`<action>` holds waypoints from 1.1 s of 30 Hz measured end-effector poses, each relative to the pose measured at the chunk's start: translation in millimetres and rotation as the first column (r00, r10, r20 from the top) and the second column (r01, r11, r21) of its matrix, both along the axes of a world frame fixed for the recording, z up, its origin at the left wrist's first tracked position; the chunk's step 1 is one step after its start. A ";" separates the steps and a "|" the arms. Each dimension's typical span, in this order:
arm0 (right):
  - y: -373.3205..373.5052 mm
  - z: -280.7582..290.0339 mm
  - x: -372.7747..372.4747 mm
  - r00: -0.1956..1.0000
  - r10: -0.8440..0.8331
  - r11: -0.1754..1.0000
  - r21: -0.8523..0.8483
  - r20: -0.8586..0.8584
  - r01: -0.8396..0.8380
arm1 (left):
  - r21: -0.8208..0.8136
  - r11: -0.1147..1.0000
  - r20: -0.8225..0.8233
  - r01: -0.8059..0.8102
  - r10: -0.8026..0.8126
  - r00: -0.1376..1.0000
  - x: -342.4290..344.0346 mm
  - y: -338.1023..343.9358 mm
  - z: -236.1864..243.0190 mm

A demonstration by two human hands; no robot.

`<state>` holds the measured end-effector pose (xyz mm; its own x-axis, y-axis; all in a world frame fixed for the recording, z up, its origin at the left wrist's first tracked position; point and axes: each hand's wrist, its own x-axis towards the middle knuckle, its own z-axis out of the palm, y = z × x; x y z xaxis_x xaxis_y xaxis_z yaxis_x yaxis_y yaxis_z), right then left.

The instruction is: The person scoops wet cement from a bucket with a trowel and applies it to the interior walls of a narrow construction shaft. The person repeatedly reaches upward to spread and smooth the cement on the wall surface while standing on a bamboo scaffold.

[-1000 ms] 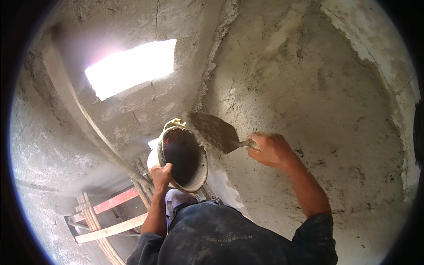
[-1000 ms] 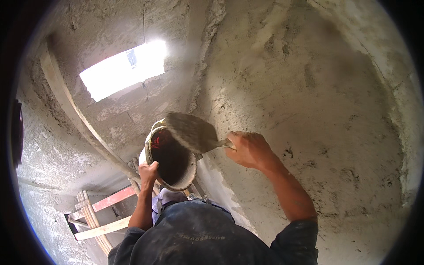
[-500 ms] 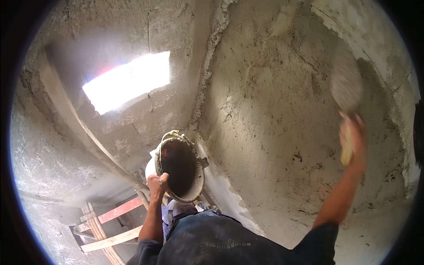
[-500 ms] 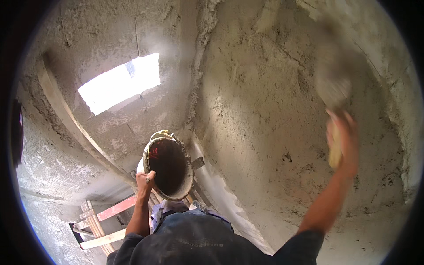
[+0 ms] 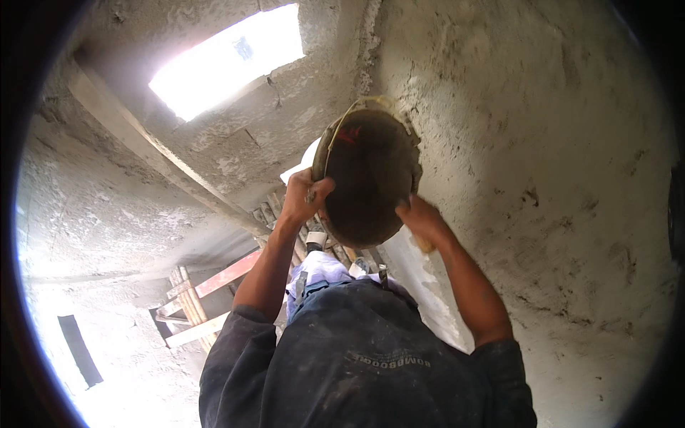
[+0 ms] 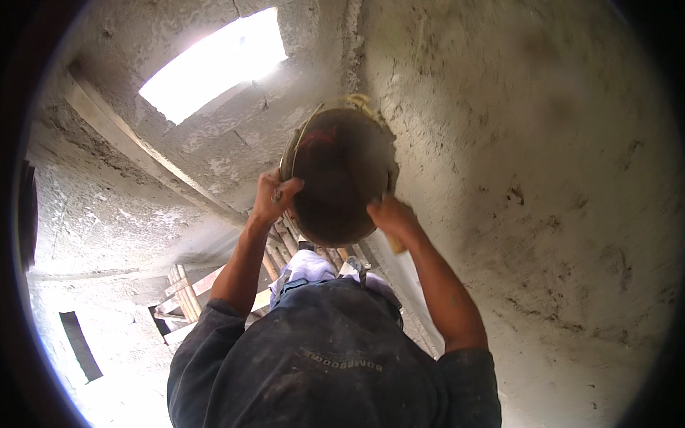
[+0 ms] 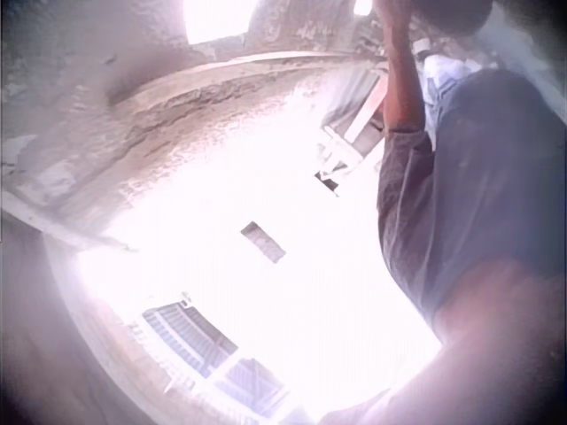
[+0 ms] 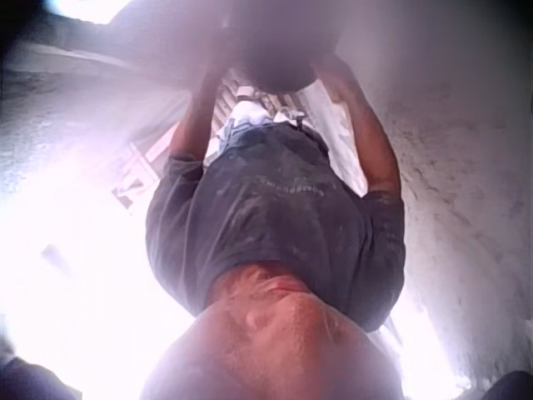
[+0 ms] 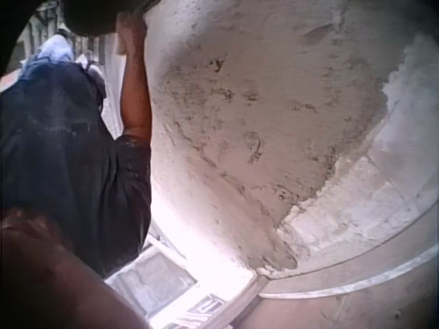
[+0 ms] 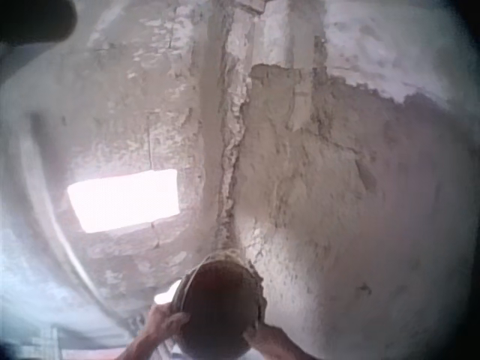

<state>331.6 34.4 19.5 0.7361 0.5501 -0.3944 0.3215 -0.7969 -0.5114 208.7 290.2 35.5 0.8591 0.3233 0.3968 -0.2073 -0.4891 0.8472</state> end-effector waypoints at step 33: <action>-25.1 51.7 -11.0 0.996 -0.003 0.999 0.032 -0.089 0.006 | -0.462 0.835 -0.378 -0.299 0.120 0.918 5.1 -41.3 15.2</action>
